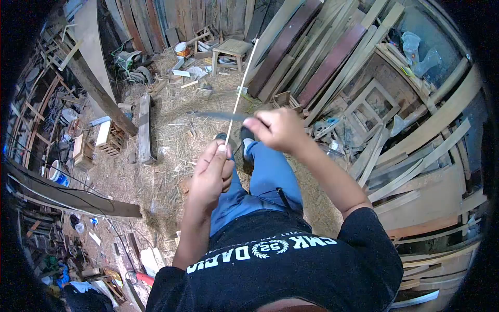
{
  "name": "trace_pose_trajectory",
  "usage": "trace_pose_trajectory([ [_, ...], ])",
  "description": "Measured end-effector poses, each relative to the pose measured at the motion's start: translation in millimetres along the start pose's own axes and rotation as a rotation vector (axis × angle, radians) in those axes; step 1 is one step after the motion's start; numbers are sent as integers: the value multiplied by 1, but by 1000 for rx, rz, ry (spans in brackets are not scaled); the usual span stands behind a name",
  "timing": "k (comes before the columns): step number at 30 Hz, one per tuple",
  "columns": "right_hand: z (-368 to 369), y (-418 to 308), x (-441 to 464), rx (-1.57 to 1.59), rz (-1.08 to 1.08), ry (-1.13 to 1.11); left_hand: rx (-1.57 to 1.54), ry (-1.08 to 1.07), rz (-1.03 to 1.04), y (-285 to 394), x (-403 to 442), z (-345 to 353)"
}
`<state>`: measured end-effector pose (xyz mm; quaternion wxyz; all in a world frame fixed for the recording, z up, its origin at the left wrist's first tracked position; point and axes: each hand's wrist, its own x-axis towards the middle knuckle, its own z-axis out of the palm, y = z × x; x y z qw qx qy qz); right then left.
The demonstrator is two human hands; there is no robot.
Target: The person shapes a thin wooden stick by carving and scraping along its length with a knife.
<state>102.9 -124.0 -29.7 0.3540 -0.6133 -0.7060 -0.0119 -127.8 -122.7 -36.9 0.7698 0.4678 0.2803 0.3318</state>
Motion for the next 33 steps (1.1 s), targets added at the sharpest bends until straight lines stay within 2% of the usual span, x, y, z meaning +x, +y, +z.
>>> trace_pose_trajectory([
  [1, 3, -4, -4, -15, -99, -37, -75, -50, -32, 2, 0, 4],
  [2, 3, -7, -7, -13, -93, -37, -45, -18, -37, 5, 1, 8],
  [4, -2, -12, -9, -53, -219, -47, -81, -27, -80, 9, 0, 10],
  [9, -14, -17, -15, -56, -238, -66, -138, -20, -130, 12, -1, 19],
  [11, -15, -20, -16, -56, -265, -87, -68, -69, -68, 9, -3, 15],
  [14, -15, -16, -14, -77, -392, 48, -83, -132, -83, 2, -8, 10],
  [15, -18, -6, -10, -75, -388, 42, -87, -130, -88, 2, -11, 9],
  [17, -23, 21, 8, -178, -138, 95, -81, -109, -40, 7, -16, 3],
  [19, -14, 37, 18, -190, -136, 158, -66, -79, -25, 1, -14, -9],
  [21, 4, 41, 18, -207, -133, 80, -170, 8, -157, -5, -9, -21],
  [23, 21, 37, 12, -210, -104, 71, -198, 2, -171, -6, -6, -24],
  [27, 38, 26, 7, -147, -255, -39, -167, 60, -176, -9, -4, -25],
  [29, 42, 39, 17, -140, -327, 56, -149, -25, -155, -14, -3, -28],
  [33, 38, 81, 46, -231, 35, 5, -190, 118, -219, -17, 6, -35],
])
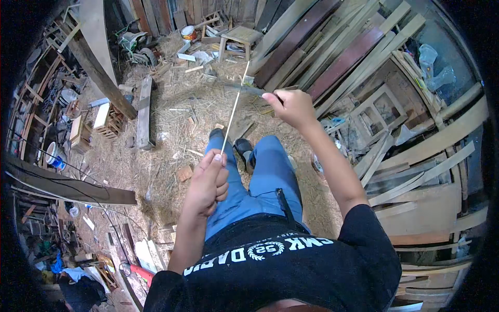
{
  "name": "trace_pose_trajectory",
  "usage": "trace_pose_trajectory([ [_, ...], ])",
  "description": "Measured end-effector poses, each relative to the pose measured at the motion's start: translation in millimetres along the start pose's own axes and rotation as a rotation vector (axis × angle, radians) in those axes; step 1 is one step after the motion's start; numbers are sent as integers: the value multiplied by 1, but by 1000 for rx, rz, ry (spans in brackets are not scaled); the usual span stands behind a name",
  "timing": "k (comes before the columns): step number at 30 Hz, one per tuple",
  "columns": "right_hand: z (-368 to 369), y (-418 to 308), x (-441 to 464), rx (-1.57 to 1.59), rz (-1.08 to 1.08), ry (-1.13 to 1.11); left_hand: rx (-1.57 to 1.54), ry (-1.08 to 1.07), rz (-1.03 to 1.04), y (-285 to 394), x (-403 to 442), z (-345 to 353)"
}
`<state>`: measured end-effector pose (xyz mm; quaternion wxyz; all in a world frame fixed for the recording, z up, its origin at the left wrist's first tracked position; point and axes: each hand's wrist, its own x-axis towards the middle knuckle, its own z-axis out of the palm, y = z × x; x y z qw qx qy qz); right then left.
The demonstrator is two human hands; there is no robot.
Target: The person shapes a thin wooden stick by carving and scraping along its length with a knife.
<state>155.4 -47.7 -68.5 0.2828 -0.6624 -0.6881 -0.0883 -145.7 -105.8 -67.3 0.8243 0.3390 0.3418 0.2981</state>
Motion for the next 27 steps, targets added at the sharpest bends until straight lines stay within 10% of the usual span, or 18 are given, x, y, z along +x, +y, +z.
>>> trace_pose_trajectory([
  [6, 9, -43, -29, 97, -316, -4, 52, -38, 21, 0, -3, -1],
  [10, 14, 55, 23, 30, 576, -245, 70, -58, -6, -1, -15, -13],
  [14, 55, 100, -11, 481, 668, 115, 157, 123, 76, 1, 0, -37],
  [17, 55, 43, -36, 809, 831, -91, 206, 137, 85, 1, 11, -39],
  [27, 2, -73, -44, 236, -33, -168, 317, 32, 272, -1, 30, -7],
])
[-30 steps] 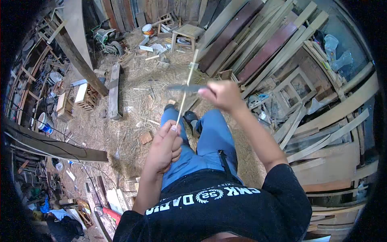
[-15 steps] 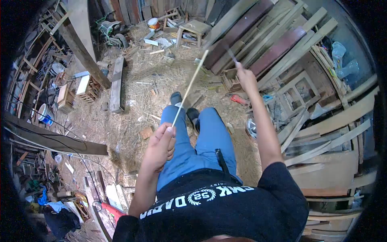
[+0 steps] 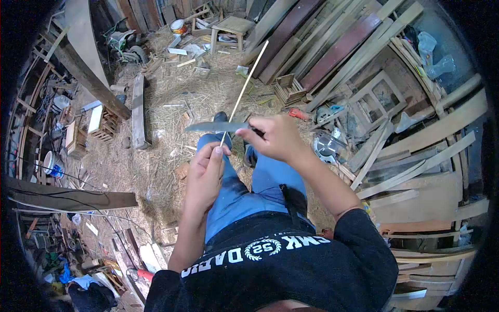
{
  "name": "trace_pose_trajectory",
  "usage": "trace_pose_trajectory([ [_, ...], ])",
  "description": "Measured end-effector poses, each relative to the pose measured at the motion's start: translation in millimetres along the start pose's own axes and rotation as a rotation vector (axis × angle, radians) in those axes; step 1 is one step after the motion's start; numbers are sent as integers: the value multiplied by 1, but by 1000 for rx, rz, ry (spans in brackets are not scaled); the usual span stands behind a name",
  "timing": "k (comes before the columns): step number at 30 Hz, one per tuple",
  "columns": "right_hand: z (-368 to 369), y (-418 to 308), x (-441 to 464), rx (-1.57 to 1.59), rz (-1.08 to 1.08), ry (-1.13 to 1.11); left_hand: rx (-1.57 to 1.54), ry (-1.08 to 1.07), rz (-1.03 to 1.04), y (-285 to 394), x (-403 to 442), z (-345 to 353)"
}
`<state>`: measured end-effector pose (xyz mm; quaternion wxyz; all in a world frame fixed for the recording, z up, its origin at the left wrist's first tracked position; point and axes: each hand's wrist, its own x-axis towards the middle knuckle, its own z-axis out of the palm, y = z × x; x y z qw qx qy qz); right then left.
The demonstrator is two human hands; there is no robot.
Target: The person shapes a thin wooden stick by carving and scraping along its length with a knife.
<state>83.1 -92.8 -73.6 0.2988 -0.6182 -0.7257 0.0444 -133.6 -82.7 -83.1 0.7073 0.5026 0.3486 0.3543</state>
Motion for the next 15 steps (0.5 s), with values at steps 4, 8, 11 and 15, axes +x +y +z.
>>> trace_pose_trajectory([
  [4, -9, 2, -9, -45, -114, 33, 37, -7, 35, -2, -5, 12],
  [8, -55, 101, 15, 41, 550, 217, -42, -162, -56, -6, -24, 8],
  [11, -60, 143, -3, 459, 541, 314, 40, -74, -69, -23, -29, -1],
  [15, -46, 82, -16, 861, 678, 290, 77, -21, -31, -32, -28, -11],
])
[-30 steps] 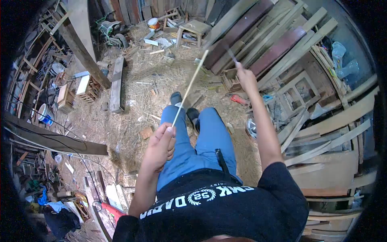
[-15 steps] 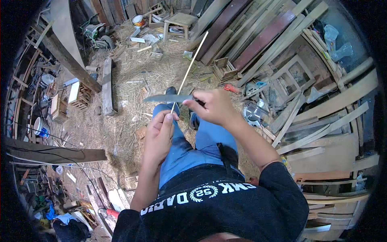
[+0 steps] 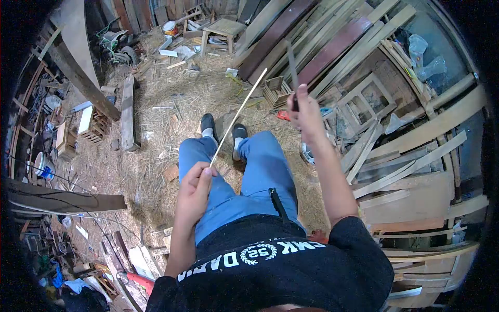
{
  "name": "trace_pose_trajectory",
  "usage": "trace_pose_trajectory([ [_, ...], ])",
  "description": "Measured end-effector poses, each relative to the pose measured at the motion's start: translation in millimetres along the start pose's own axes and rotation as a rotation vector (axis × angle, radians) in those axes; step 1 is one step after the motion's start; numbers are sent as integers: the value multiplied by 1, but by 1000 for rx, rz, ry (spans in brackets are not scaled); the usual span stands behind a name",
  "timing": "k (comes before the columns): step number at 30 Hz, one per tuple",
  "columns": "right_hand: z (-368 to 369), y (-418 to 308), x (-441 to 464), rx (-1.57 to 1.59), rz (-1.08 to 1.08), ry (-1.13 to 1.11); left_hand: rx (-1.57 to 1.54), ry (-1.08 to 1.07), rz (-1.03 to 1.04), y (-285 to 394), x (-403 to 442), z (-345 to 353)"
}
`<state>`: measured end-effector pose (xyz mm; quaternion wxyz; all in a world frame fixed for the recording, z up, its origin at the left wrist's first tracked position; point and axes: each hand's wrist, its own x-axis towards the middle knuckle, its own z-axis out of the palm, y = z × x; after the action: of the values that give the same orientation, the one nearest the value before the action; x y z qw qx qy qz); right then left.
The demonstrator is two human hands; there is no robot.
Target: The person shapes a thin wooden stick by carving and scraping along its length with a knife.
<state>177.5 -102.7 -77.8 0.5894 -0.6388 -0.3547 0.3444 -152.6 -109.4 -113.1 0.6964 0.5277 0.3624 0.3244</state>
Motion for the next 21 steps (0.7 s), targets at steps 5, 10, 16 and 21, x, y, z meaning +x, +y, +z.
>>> trace_pose_trajectory([
  [5, 39, -14, -16, 194, -63, -36, 204, 58, 126, -3, 1, 8],
  [10, 50, -12, -10, 330, -70, -12, 355, 92, 150, -8, 8, 8],
  [16, 42, -22, -15, 283, -72, -131, 209, -193, -124, 5, 17, 0],
  [21, 46, -28, -24, 308, -75, -250, 66, -304, -35, 28, 49, 16],
])
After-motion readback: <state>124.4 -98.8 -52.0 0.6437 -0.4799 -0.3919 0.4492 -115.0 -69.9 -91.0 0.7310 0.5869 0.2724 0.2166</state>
